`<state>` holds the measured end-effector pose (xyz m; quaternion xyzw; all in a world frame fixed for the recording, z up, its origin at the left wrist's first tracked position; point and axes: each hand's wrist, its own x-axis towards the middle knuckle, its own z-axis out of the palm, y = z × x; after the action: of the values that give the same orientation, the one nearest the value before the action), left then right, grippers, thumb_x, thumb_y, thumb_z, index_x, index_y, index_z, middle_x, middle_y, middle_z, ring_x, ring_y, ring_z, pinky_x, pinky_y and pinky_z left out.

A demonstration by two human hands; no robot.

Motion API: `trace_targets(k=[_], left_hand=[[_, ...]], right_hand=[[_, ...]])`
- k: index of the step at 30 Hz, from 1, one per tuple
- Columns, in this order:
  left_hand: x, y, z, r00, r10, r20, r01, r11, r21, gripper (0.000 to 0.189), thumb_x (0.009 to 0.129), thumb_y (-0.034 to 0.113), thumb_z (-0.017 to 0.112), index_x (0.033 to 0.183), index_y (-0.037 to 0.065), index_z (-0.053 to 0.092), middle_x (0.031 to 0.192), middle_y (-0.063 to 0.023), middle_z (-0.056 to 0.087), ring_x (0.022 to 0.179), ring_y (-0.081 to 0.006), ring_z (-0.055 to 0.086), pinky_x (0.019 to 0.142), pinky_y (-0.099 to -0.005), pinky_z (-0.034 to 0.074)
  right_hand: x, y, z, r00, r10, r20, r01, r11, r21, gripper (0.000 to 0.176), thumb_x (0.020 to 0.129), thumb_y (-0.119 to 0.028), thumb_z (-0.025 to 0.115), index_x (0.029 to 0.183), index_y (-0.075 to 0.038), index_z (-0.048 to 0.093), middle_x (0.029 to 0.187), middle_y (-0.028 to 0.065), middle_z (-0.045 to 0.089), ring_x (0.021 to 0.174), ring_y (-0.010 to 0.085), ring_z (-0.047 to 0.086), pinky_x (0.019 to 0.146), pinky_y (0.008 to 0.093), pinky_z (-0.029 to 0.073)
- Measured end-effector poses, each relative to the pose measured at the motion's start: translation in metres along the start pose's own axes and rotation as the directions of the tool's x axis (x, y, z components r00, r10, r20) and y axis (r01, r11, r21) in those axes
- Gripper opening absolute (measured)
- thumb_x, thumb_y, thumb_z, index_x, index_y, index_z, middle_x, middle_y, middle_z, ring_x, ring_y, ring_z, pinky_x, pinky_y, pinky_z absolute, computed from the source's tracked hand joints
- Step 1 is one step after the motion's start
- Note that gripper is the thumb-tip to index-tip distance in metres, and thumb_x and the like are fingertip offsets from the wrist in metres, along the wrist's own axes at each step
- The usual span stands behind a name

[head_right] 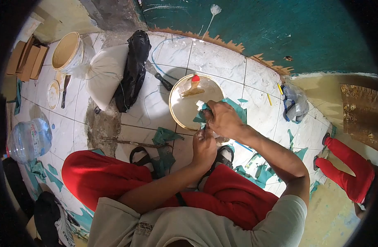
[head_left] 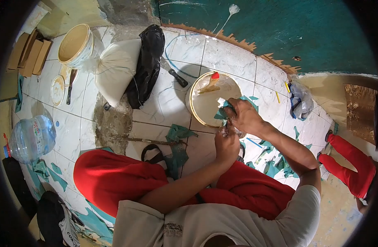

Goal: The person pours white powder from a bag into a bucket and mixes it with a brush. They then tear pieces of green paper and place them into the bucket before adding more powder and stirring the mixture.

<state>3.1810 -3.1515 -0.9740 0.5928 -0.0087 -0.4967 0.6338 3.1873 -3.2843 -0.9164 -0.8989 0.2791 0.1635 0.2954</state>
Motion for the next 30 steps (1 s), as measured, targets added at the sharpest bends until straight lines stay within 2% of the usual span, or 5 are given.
trace_targets(k=[5,8,10,14,30], left_hand=[[-0.003,0.009,0.002,1.000,0.023,-0.021,-0.022,0.999,0.042,0.031,0.104,0.020,0.042,0.104,-0.008,0.056,0.093,-0.0122,0.064,0.081,-0.0179,0.061,0.070,-0.0340,0.050],[-0.005,0.020,0.000,0.999,-0.043,-0.008,0.043,0.994,0.100,0.031,0.103,0.019,0.042,0.103,-0.008,0.056,0.094,-0.0145,0.064,0.083,-0.0213,0.061,0.074,-0.0363,0.049],[-0.004,0.019,0.001,0.999,-0.028,-0.021,0.030,0.997,0.068,0.030,0.103,0.019,0.042,0.103,-0.008,0.056,0.093,-0.0156,0.064,0.082,-0.0221,0.061,0.074,-0.0362,0.049],[-0.005,0.014,0.003,0.988,0.140,-0.067,-0.140,0.990,0.009,0.029,0.103,0.017,0.043,0.102,-0.009,0.056,0.090,-0.0170,0.064,0.079,-0.0225,0.060,0.073,-0.0351,0.047],[-0.001,0.008,0.001,1.000,-0.017,-0.021,0.017,1.000,0.016,0.031,0.103,0.020,0.044,0.094,-0.007,0.057,0.082,-0.0106,0.059,0.075,-0.0141,0.055,0.065,-0.0311,0.045]], right_hand=[[0.001,0.004,0.001,0.996,0.049,0.078,-0.045,0.998,-0.051,0.031,0.097,-0.025,0.051,0.105,0.005,0.054,0.098,0.0329,0.062,0.098,0.0476,0.060,0.087,0.0520,0.048],[0.005,0.025,0.017,0.986,-0.158,0.048,0.163,0.981,-0.109,0.034,0.100,-0.027,0.049,0.106,0.005,0.053,0.098,0.0344,0.060,0.097,0.0490,0.059,0.088,0.0530,0.047],[0.006,0.007,0.005,0.997,0.044,0.070,-0.043,0.999,-0.012,0.032,0.103,-0.027,0.045,0.100,0.004,0.054,0.094,0.0295,0.056,0.100,0.0449,0.054,0.085,0.0515,0.047],[0.006,0.002,0.003,0.999,-0.019,0.033,0.021,0.999,-0.040,0.035,0.103,-0.030,0.046,0.101,0.004,0.055,0.093,0.0297,0.057,0.096,0.0446,0.057,0.083,0.0508,0.048],[0.012,-0.005,0.006,0.999,0.009,-0.042,-0.013,0.997,-0.082,0.023,0.095,-0.022,0.056,0.095,-0.001,0.063,0.088,0.0292,0.063,0.093,0.0424,0.062,0.083,0.0507,0.050]])
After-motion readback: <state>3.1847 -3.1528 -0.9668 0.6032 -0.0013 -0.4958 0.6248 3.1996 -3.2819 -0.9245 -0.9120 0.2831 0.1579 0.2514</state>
